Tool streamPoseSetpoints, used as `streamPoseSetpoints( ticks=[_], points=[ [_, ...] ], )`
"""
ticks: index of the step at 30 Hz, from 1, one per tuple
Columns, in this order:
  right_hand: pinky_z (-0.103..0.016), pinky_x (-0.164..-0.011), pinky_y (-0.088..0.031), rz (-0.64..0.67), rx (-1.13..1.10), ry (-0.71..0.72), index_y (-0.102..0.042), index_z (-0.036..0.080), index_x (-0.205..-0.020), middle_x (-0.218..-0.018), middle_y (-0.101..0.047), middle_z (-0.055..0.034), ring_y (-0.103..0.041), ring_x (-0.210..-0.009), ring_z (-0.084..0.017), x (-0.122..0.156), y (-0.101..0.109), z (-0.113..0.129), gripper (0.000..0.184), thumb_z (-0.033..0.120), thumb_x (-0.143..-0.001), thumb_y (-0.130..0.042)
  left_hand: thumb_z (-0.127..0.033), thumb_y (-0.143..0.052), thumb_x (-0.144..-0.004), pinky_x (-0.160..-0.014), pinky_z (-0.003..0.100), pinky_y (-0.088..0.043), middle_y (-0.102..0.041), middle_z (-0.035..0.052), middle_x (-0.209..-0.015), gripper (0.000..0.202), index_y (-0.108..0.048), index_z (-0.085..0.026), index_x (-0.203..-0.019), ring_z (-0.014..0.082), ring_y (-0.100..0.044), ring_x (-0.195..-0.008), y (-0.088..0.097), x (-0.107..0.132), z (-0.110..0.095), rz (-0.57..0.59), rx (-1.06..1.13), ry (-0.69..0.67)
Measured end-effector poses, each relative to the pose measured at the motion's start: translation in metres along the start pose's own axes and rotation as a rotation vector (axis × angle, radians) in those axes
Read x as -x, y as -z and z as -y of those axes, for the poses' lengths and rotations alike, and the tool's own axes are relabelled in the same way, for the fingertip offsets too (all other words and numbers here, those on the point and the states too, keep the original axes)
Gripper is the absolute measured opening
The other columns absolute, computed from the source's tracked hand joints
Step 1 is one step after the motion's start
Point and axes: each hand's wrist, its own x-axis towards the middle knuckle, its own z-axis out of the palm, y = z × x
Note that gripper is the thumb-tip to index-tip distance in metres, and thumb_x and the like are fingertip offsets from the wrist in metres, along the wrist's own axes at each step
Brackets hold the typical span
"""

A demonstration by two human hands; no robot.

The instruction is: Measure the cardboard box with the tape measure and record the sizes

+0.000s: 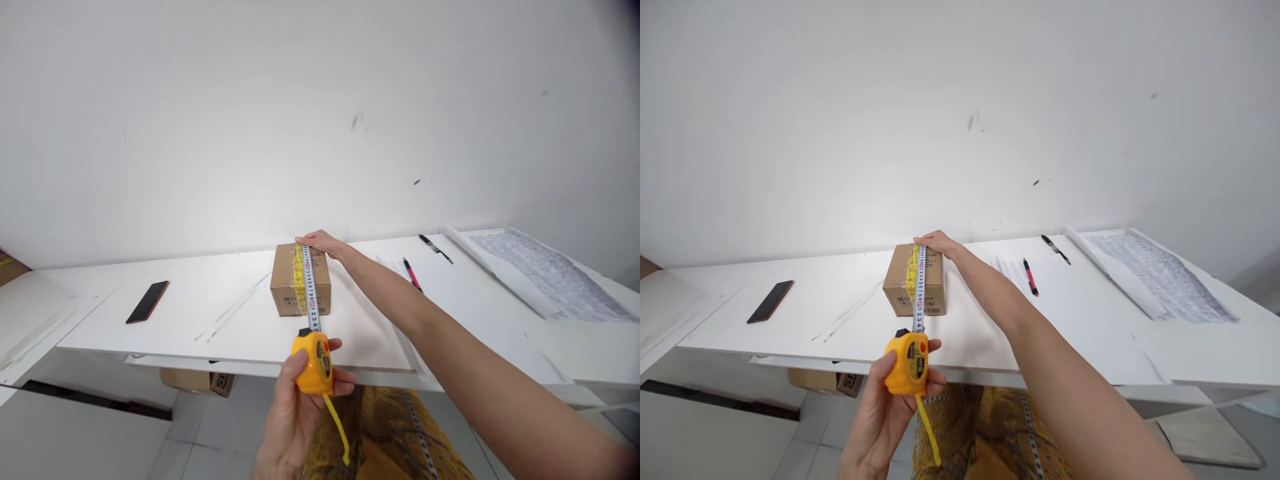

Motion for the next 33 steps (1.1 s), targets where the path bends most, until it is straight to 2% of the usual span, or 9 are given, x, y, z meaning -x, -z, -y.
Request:
streamPoseSetpoints(
  ticks=[4,10,15,18,21,25,28,30,33],
  points=[
    [-0.028,-0.060,-0.037,0.010,0.007,0.018,-0.054,0.019,-0.061,-0.060,-0.057,-0.0015,-0.049,-0.062,-0.013,0.004,0.000,0.004,0.044,0.055,-0.069,-0.077,-0.046,-0.074,-0.078,-0.070,0.032,-0.060,-0.068,0.0162,-0.121,0.045,-0.071,-0.014,-0.109,0.0231,-0.072,-0.078,-0.003,0.002,0.006,-0.018,-0.008,0.004],
    [-0.029,-0.060,-0.037,-0.012,0.032,0.010,-0.055,0.019,-0.063,-0.060,-0.057,-0.0032,-0.050,-0.064,-0.016,0.006,0.000,0.003,0.044,0.056,-0.068,-0.078,-0.047,-0.077,-0.073,-0.065,0.031,-0.058,-0.070,0.0154,-0.116,0.045,-0.073,-0.013,-0.103,0.0218,-0.071,-0.073,-0.006,-0.001,0.006,-0.070,-0.027,0.001],
    [-0.029,-0.060,-0.036,-0.057,0.006,0.026,-0.053,0.019,-0.060,-0.065,-0.060,-0.0035,-0.052,-0.066,-0.017,-0.001,-0.001,-0.003,0.043,0.055,-0.073,-0.074,-0.044,-0.074,-0.076,-0.061,0.027,-0.053,-0.069,0.0147,-0.114,0.041,-0.070,-0.014,-0.105,0.0181,-0.067,-0.070,0.002,-0.007,0.008,-0.074,-0.050,-0.009],
    [-0.029,-0.059,-0.035,-0.048,0.028,0.100,-0.056,0.018,-0.059,-0.062,-0.057,-0.0020,-0.048,-0.061,-0.014,-0.007,0.004,-0.003,0.044,0.055,-0.074,-0.072,-0.041,-0.073,-0.077,-0.057,0.025,-0.047,-0.068,0.0139,-0.112,0.041,-0.068,-0.016,-0.109,0.0163,-0.064,-0.067,0.012,-0.002,-0.002,-0.018,-0.120,-0.068],
    [-0.029,-0.060,-0.034,-0.114,0.059,0.218,-0.060,0.018,-0.066,-0.062,-0.053,-0.0003,-0.044,-0.059,-0.012,-0.004,0.016,0.005,0.041,0.056,-0.080,-0.065,-0.043,-0.076,-0.074,-0.055,0.025,-0.043,-0.065,0.0120,-0.114,0.052,-0.064,-0.021,-0.120,0.0151,-0.060,-0.065,0.018,0.009,-0.020,0.111,-0.216,-0.157],
    [-0.027,-0.062,-0.035,-0.193,0.041,0.371,-0.049,0.019,-0.063,-0.063,-0.045,0.0012,-0.040,-0.061,-0.011,0.026,0.042,0.022,0.044,0.055,-0.087,-0.057,-0.050,-0.078,-0.068,-0.050,0.024,-0.038,-0.062,0.0147,-0.117,0.067,-0.061,-0.020,-0.126,0.0129,-0.056,-0.061,0.030,0.018,-0.044,0.209,-0.349,-0.165],
    [-0.027,-0.062,-0.036,-0.181,0.034,0.348,-0.043,0.020,-0.062,-0.063,-0.044,0.0012,-0.041,-0.062,-0.011,0.066,0.056,0.025,0.048,0.060,-0.085,-0.058,-0.051,-0.076,-0.070,-0.048,0.023,-0.039,-0.063,0.0171,-0.118,0.074,-0.055,-0.020,-0.135,0.0138,-0.058,-0.060,0.046,0.017,-0.055,0.198,-0.449,-0.129],
    [-0.028,-0.062,-0.037,-0.121,0.087,0.310,-0.045,0.020,-0.063,-0.065,-0.046,0.0006,-0.043,-0.063,-0.012,0.096,0.058,0.018,0.049,0.062,-0.083,-0.059,-0.050,-0.076,-0.072,-0.048,0.023,-0.042,-0.066,0.0153,-0.112,0.075,-0.052,-0.022,-0.137,0.0155,-0.062,-0.059,0.058,0.013,-0.059,0.172,-0.480,-0.117],
    [-0.028,-0.058,-0.035,-0.002,0.136,0.239,-0.048,0.021,-0.066,-0.062,-0.046,0.0018,-0.042,-0.060,-0.012,0.133,0.045,-0.003,0.048,0.065,-0.081,-0.059,-0.052,-0.076,-0.072,-0.045,0.023,-0.045,-0.070,0.0109,-0.094,0.071,-0.056,-0.020,-0.132,0.0170,-0.064,-0.056,0.069,0.003,-0.065,0.185,-0.510,-0.111]
  ],
)
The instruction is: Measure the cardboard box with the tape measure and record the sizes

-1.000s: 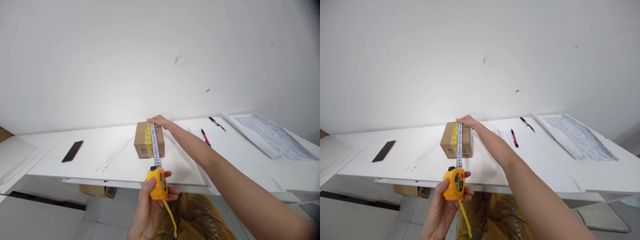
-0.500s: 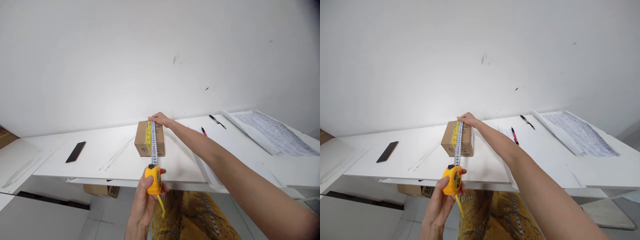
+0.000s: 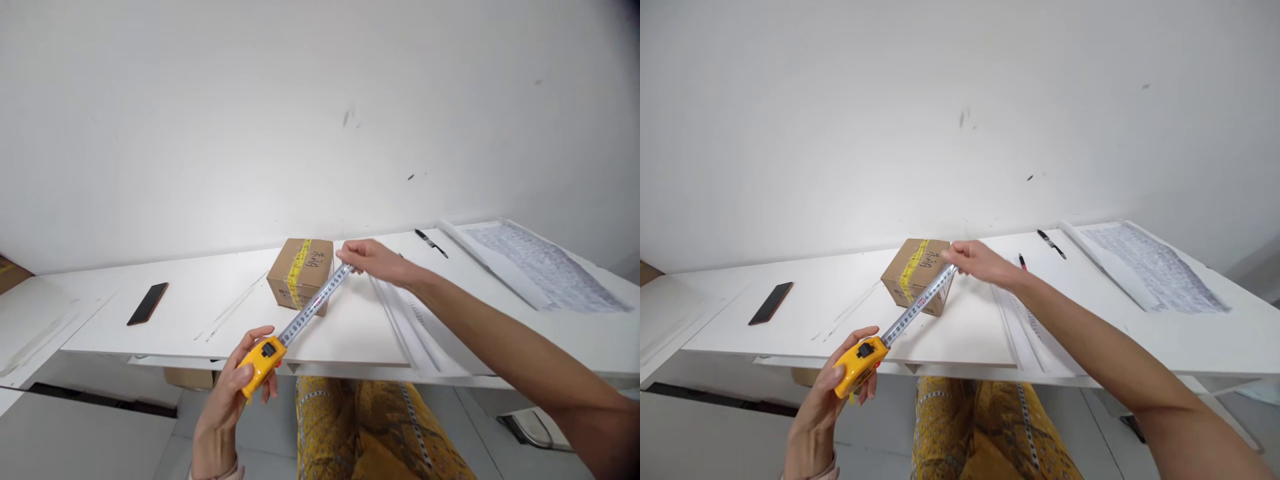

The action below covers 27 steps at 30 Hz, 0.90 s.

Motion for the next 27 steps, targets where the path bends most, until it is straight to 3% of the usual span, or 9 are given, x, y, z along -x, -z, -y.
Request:
streamPoseSetpoints(
  ticks=[5,8,12,16,22,27],
  points=[
    [-0.029,-0.060,-0.037,0.120,-0.154,-0.063,-0.050,0.021,-0.073,-0.061,-0.052,0.0015,-0.047,-0.059,-0.013,0.032,-0.042,-0.018,0.043,0.062,-0.084,-0.056,-0.062,-0.079,-0.066,-0.043,0.023,-0.049,-0.072,0.0106,-0.080,0.069,-0.062,-0.016,-0.116,0.0197,-0.067,-0.054,0.017,-0.039,-0.023,0.066,-0.081,-0.013],
    [-0.029,-0.061,-0.038,0.017,-0.196,-0.073,-0.046,0.022,-0.074,-0.060,-0.056,0.0020,-0.049,-0.058,-0.013,0.027,-0.059,-0.021,0.041,0.060,-0.087,-0.053,-0.059,-0.078,-0.068,-0.047,0.024,-0.051,-0.073,0.0099,-0.073,0.061,-0.066,-0.013,-0.107,0.0176,-0.065,-0.052,0.032,-0.074,-0.046,0.042,-0.109,-0.025],
    [-0.029,-0.060,-0.037,-0.151,-0.093,-0.071,-0.045,0.024,-0.077,-0.061,-0.064,0.0013,-0.055,-0.061,-0.016,0.005,-0.067,-0.023,0.038,0.059,-0.090,-0.048,-0.049,-0.072,-0.077,-0.049,0.025,-0.052,-0.073,0.0112,-0.072,0.045,-0.069,-0.010,-0.098,0.0169,-0.064,-0.052,0.049,-0.122,-0.072,-0.050,-0.142,0.007],
    [-0.031,-0.066,-0.040,-0.209,0.015,-0.071,-0.043,0.024,-0.074,-0.056,-0.065,0.0021,-0.062,-0.065,-0.019,-0.010,-0.071,-0.027,0.036,0.055,-0.092,-0.044,-0.044,-0.064,-0.085,-0.051,0.028,-0.053,-0.074,0.0141,-0.070,0.038,-0.069,-0.006,-0.089,0.0181,-0.065,-0.050,0.060,-0.158,-0.082,-0.130,-0.115,0.108],
    [-0.030,-0.065,-0.043,-0.210,-0.012,-0.062,-0.042,0.025,-0.074,-0.052,-0.062,0.0036,-0.063,-0.062,-0.019,-0.014,-0.079,-0.033,0.035,0.056,-0.091,-0.047,-0.036,-0.063,-0.087,-0.072,0.036,-0.061,-0.077,0.0122,-0.083,0.029,-0.069,-0.008,-0.088,0.0227,-0.073,-0.074,0.071,-0.175,-0.075,-0.174,-0.014,0.098],
    [-0.027,-0.052,-0.039,-0.256,-0.142,-0.069,-0.048,0.025,-0.080,-0.052,-0.058,0.0064,-0.054,-0.045,-0.015,-0.018,-0.083,-0.039,0.034,0.057,-0.085,-0.058,-0.035,-0.064,-0.085,-0.070,0.040,-0.062,-0.076,0.0144,-0.084,0.029,-0.070,-0.007,-0.091,0.0267,-0.074,-0.076,0.078,-0.178,-0.068,-0.153,0.026,0.118]
  ],
)
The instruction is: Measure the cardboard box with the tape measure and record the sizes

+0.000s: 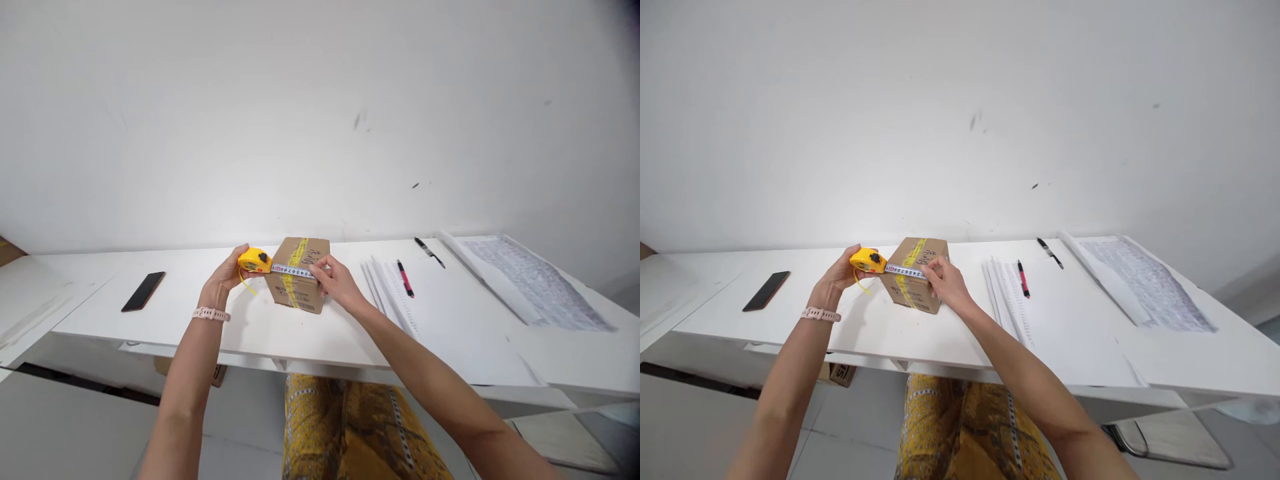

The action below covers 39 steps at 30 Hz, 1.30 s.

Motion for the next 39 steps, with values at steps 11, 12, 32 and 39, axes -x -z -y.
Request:
streamPoseSetpoints(
  ticks=[11,12,32,39],
  points=[
    [-0.023,-0.044,-0.033,0.094,-0.225,-0.128,-0.057,0.022,-0.081,-0.044,-0.050,0.0079,-0.045,-0.038,-0.009,-0.013,0.011,-0.010,0.037,0.054,-0.073,-0.073,-0.035,-0.067,-0.083,-0.074,0.040,-0.063,-0.077,0.0142,-0.088,0.026,-0.071,-0.010,-0.086,0.0268,-0.074,-0.079,0.008,0.008,0.009,-0.014,0.044,0.011],
    [-0.023,-0.044,-0.032,0.095,-0.217,-0.128,-0.057,0.021,-0.080,-0.044,-0.051,0.0075,-0.045,-0.039,-0.009,-0.014,0.012,-0.010,0.037,0.054,-0.073,-0.074,-0.035,-0.068,-0.083,-0.073,0.041,-0.063,-0.077,0.0142,-0.088,0.025,-0.071,-0.010,-0.085,0.0270,-0.074,-0.079,0.010,0.006,0.008,-0.018,0.046,0.014],
    [-0.023,-0.046,-0.031,0.114,-0.150,-0.132,-0.058,0.021,-0.082,-0.047,-0.054,0.0065,-0.049,-0.041,-0.009,-0.014,0.015,-0.006,0.034,0.053,-0.076,-0.071,-0.035,-0.053,-0.091,-0.071,0.042,-0.064,-0.077,0.0176,-0.085,0.034,-0.072,-0.007,-0.090,0.0291,-0.075,-0.079,0.034,0.004,0.000,-0.070,-0.015,0.053],
    [-0.026,-0.051,-0.034,0.122,-0.061,-0.072,-0.059,0.023,-0.085,-0.049,-0.055,0.0058,-0.052,-0.046,-0.013,-0.010,0.015,-0.004,0.033,0.055,-0.080,-0.065,-0.036,-0.056,-0.089,-0.070,0.042,-0.064,-0.077,0.0169,-0.085,0.031,-0.071,-0.009,-0.086,0.0290,-0.074,-0.078,0.029,0.005,-0.001,-0.088,-0.032,0.041]
  ],
)
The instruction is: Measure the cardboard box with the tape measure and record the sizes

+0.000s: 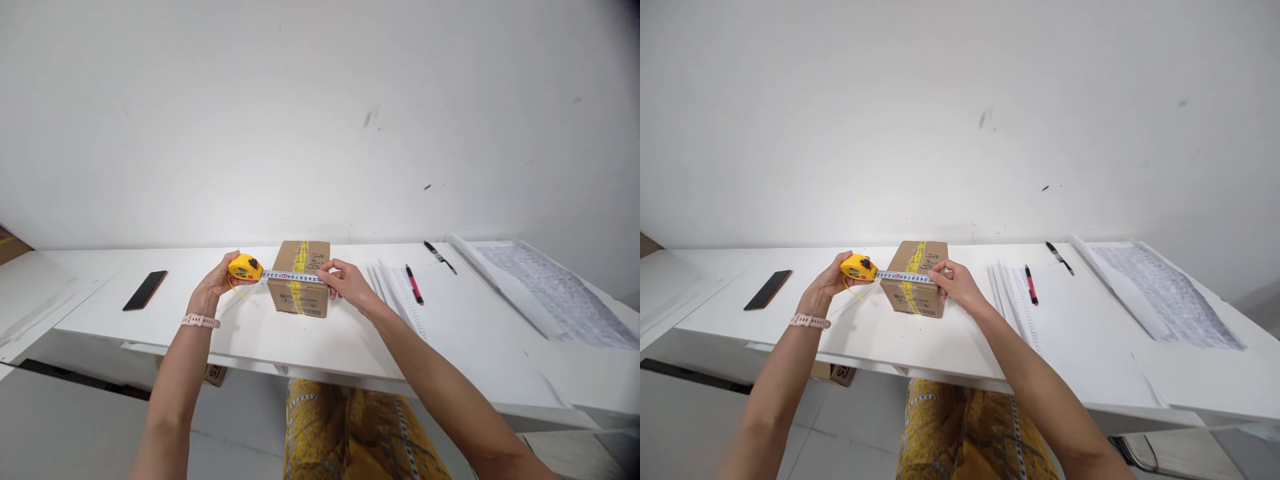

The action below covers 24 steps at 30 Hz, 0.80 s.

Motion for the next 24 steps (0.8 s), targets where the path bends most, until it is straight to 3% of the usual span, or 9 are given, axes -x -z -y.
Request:
streamPoseSetpoints(
  ticks=[5,8,12,15,18,21,24],
  points=[
    [-0.028,-0.055,-0.031,-0.079,0.377,0.106,-0.051,0.023,-0.073,-0.055,-0.055,0.0035,-0.049,-0.051,-0.014,0.005,0.004,0.016,0.031,0.050,-0.089,-0.052,-0.036,-0.066,-0.081,-0.072,0.042,-0.063,-0.076,0.0145,-0.088,0.029,-0.070,-0.010,-0.092,0.0291,-0.074,-0.082,-0.006,0.016,-0.006,-0.010,-0.014,-0.056],
    [-0.029,-0.055,-0.027,-0.051,0.585,0.178,-0.046,0.023,-0.069,-0.060,-0.056,0.0014,-0.048,-0.055,-0.015,0.014,0.015,0.035,0.031,0.044,-0.091,-0.049,-0.038,-0.075,-0.072,-0.072,0.041,-0.063,-0.075,0.0175,-0.096,0.048,-0.070,-0.010,-0.110,0.0306,-0.073,-0.084,-0.013,0.050,-0.001,0.119,-0.118,-0.119],
    [-0.029,-0.055,-0.024,0.107,0.729,0.305,-0.053,0.024,-0.072,-0.056,-0.055,0.0007,-0.045,-0.053,-0.015,0.032,0.032,0.056,0.026,0.042,-0.090,-0.052,-0.030,-0.083,-0.064,-0.061,0.034,-0.061,-0.070,0.0183,-0.110,0.073,-0.061,-0.018,-0.133,0.0290,-0.070,-0.084,-0.033,0.112,0.034,0.415,-0.237,-0.087],
    [-0.030,-0.054,-0.022,0.240,0.777,0.361,-0.054,0.024,-0.068,-0.052,-0.053,0.0010,-0.039,-0.049,-0.014,0.043,0.035,0.063,0.026,0.041,-0.088,-0.058,-0.033,-0.082,-0.065,-0.058,0.029,-0.058,-0.068,0.0174,-0.113,0.070,-0.063,-0.021,-0.132,0.0281,-0.069,-0.087,-0.051,0.148,0.074,0.518,-0.202,0.028],
    [-0.029,-0.054,-0.023,0.374,0.764,0.344,-0.055,0.023,-0.066,-0.052,-0.052,0.0018,-0.040,-0.048,-0.013,0.046,0.032,0.066,0.026,0.040,-0.086,-0.061,-0.042,-0.081,-0.065,-0.057,0.029,-0.059,-0.069,0.0152,-0.111,0.065,-0.067,-0.022,-0.126,0.0292,-0.068,-0.089,-0.060,0.166,0.107,0.429,-0.046,0.056],
    [-0.028,-0.055,-0.031,0.406,0.625,0.315,-0.061,0.024,-0.073,-0.060,-0.058,0.0010,-0.050,-0.056,-0.014,0.041,0.029,0.065,0.029,0.047,-0.090,-0.056,-0.045,-0.082,-0.061,-0.051,0.029,-0.059,-0.070,0.0151,-0.105,0.066,-0.070,-0.020,-0.121,0.0285,-0.069,-0.083,-0.059,0.173,0.122,0.345,0.114,0.035],
    [-0.032,-0.071,-0.046,0.313,0.418,0.389,-0.066,0.028,-0.104,-0.098,-0.069,-0.0042,-0.063,-0.087,-0.021,0.027,0.030,0.053,0.035,0.056,-0.092,-0.050,-0.046,-0.083,-0.056,-0.046,0.030,-0.058,-0.072,0.0159,-0.100,0.066,-0.074,-0.015,-0.114,0.0284,-0.069,-0.077,-0.053,0.170,0.122,0.230,0.234,-0.043]
  ],
)
